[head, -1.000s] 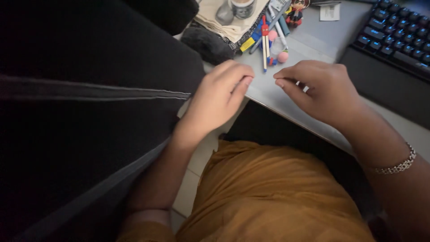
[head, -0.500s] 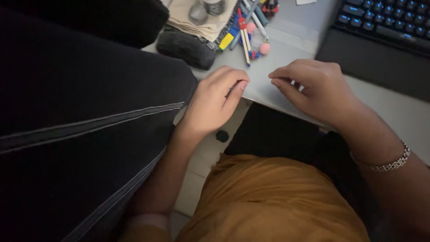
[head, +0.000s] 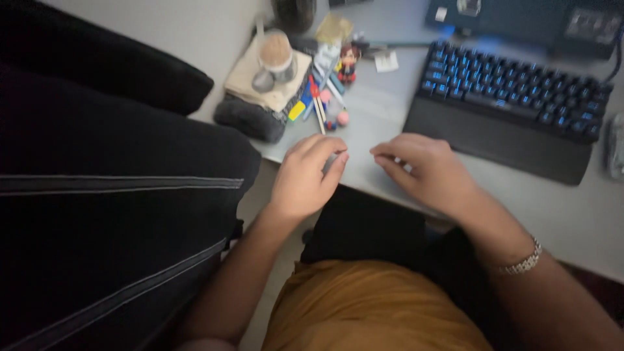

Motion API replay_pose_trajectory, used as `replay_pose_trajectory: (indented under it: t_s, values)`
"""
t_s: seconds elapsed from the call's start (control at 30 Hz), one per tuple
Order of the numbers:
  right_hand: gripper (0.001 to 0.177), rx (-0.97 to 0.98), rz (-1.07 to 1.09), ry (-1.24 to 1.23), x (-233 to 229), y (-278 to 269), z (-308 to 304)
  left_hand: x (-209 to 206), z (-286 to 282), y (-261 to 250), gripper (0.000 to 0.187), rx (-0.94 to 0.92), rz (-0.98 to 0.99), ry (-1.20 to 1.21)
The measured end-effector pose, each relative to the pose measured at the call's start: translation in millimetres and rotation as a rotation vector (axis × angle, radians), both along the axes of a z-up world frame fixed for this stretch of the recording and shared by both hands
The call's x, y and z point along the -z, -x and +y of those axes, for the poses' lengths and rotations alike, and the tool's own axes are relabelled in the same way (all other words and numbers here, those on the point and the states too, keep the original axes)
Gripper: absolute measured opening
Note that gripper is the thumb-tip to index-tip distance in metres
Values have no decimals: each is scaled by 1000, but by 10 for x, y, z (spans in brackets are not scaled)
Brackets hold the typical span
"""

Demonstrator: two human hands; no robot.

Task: The person organizes a desk by plugging in a laptop charger, moving a keyboard and wrist rest, and untangling earphones. They then handle a small white rectangular device, placing it on the desk, and finally adjust the laptop position.

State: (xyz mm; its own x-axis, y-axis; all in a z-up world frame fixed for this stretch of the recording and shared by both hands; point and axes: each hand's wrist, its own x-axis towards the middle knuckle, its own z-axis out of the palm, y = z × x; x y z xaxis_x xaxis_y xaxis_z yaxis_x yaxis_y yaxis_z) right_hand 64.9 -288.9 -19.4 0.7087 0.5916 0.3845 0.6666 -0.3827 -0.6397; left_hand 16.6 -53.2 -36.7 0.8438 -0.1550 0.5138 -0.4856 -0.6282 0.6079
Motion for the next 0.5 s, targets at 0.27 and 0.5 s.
replay_pose_trajectory:
  t_s: [0.27,0.5]
  values:
    - [29,-15,-173,318,-129,-680,150,107,68,-403,23,-507,-174,-234]
    - [60,-94,-225,391,229,-1929,682,313,-128,-496,27,-624,-253,-292]
